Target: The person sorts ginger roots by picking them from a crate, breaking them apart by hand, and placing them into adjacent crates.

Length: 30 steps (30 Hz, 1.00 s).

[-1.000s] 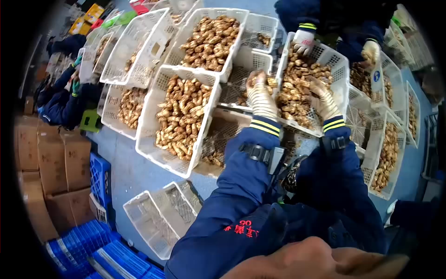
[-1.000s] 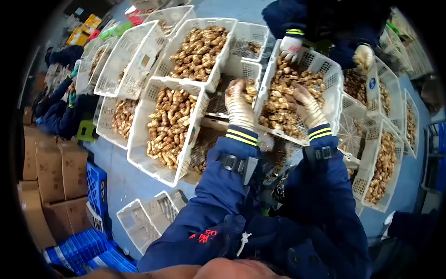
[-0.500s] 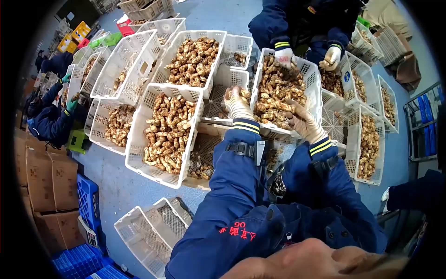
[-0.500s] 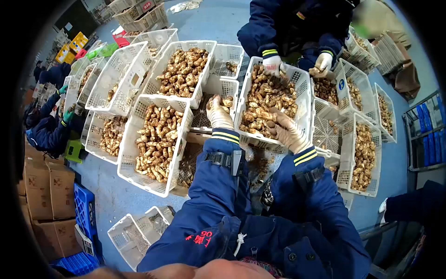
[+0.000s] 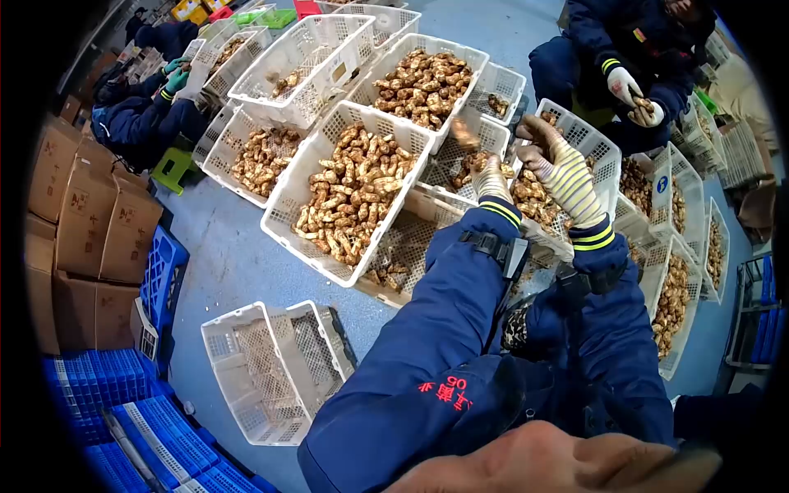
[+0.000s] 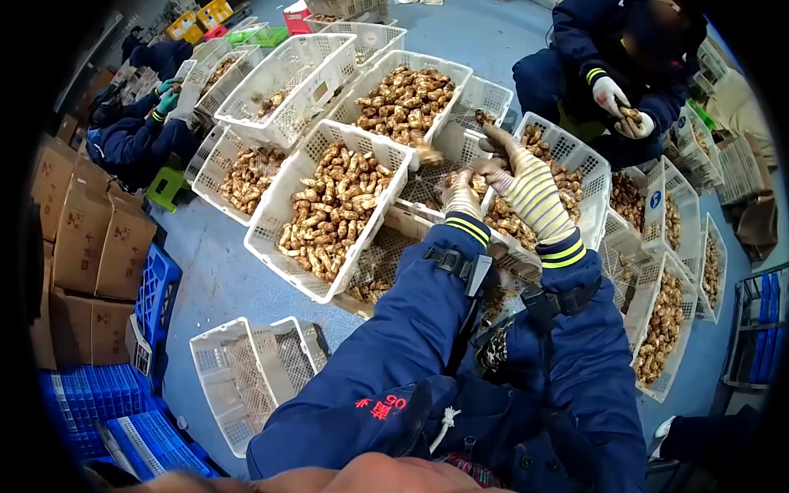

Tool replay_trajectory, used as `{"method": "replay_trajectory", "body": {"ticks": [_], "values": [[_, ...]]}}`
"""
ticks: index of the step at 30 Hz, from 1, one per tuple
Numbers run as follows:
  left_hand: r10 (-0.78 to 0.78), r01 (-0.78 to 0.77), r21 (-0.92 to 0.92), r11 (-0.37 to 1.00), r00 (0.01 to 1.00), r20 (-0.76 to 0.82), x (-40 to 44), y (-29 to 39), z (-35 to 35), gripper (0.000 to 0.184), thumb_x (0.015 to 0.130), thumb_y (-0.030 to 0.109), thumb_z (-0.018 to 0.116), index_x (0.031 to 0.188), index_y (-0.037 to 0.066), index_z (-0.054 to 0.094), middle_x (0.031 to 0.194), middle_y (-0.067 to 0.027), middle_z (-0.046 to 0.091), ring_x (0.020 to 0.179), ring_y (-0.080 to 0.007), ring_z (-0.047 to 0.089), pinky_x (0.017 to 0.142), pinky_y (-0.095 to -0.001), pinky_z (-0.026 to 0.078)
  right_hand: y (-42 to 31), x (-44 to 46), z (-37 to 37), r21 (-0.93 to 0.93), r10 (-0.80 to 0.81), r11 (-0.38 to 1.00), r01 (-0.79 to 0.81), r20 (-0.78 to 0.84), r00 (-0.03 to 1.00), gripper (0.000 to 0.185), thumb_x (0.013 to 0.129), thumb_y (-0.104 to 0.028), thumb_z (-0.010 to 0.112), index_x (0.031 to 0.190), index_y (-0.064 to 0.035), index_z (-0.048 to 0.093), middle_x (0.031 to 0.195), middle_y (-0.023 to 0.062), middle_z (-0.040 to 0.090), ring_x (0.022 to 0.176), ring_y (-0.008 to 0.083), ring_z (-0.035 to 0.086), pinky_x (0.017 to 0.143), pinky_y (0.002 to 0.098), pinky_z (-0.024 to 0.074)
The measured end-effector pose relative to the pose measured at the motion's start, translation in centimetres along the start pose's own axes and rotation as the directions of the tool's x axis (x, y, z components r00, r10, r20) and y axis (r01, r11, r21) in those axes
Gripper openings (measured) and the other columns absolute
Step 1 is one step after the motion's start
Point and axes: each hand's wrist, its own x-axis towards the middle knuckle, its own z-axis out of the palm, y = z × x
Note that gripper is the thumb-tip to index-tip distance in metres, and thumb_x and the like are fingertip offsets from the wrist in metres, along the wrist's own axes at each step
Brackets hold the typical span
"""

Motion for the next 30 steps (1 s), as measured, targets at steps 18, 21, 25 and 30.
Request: {"method": "replay_trajectory", "body": {"ticks": [18,21,25,30], "values": [[-0.297,0.533,-0.198,0.823,0.7,0.649,-9.9,-3.7,0.3,0.039,0.094,0.041,0.05,0.105,0.006,0.06,0.101,-0.0115,0.064,0.094,-0.026,0.06,0.088,-0.0453,0.048,12.2,-14.0,-3.4,-0.159,0.3,0.911,-0.38,-0.374,0.877,0.071,0.088,-0.049,0.061,0.134,0.0024,0.045,0.127,0.0169,0.055,0.118,0.025,0.053,0.1,0.0339,0.0412],[-0.342,0.547,-0.1,0.831,0.644,0.685,-11.3,-4.0,-0.8,0.041,0.095,0.041,0.047,0.104,0.003,0.06,0.101,-0.0153,0.064,0.091,-0.0264,0.061,0.082,-0.0442,0.049,14.6,-16.7,-3.6,0.058,0.319,0.946,-0.319,-0.348,0.882,0.074,0.086,-0.049,0.063,0.135,0.0027,0.043,0.125,0.0153,0.056,0.114,0.0233,0.055,0.095,0.0329,0.0459],[-0.349,0.609,-0.089,0.788,0.562,0.75,-13.7,-3.8,-1.0,0.046,0.096,0.041,0.042,0.107,0.0,0.058,0.099,-0.0155,0.062,0.092,-0.0279,0.06,0.082,-0.0443,0.049,13.0,-18.0,-4.6,0.177,0.326,0.944,-0.28,-0.352,0.878,0.06,0.088,-0.041,0.066,0.127,0.0022,0.05,0.113,0.0102,0.062,0.102,0.0167,0.057,0.086,0.0291,0.0483],[-0.332,0.458,0.032,0.888,0.592,0.734,-12.7,-5.3,-2.1,0.035,0.093,0.044,0.053,0.093,0.01,0.057,0.093,-0.0083,0.062,0.099,-0.0272,0.06,0.081,-0.039,0.051,10.2,-19.6,-5.4,-0.406,0.047,0.864,-0.298,-0.524,0.85,0.035,0.083,-0.024,0.07,0.107,0.0009,0.063,0.101,0.015,0.062,0.094,0.0243,0.061,0.082,0.0342,0.0491]]}}
